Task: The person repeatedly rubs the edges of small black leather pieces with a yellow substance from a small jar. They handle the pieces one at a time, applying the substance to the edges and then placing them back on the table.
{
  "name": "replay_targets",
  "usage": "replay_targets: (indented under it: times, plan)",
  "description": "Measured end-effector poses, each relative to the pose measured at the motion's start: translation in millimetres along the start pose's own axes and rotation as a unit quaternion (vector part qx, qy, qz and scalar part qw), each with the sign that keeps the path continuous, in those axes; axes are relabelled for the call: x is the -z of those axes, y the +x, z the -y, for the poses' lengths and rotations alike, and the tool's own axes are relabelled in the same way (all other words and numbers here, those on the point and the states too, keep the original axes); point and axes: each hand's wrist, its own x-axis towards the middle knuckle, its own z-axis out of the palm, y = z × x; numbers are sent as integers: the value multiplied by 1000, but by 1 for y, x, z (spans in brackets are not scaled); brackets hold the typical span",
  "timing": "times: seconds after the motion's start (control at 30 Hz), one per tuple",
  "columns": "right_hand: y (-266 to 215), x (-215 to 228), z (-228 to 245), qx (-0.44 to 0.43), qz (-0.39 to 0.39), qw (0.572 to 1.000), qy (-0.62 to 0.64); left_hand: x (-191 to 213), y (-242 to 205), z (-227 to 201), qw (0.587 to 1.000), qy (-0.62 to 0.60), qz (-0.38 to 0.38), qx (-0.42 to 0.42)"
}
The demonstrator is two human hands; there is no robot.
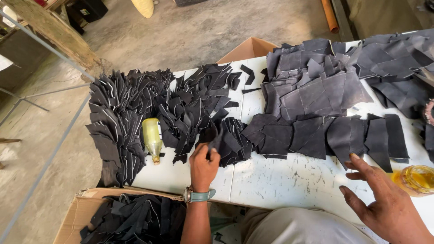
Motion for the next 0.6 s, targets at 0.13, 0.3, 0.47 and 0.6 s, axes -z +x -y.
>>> replay_targets:
  times: [0.13,0.3,0.47,0.6]
  plan:
    - [-2,3,-3,8,5,1000,-11,12,6,7,979,104,-174,-31]
    - [-1,0,-3,82,-68,993,56,50,15,6,958,84,-274,13]
    - [1,-4,1,20,-28,999,7,60,22,-7,951,129,-279,-39]
    - [0,3,-2,85,-48,995,9,43,19,-23,944,153,-264,-124]
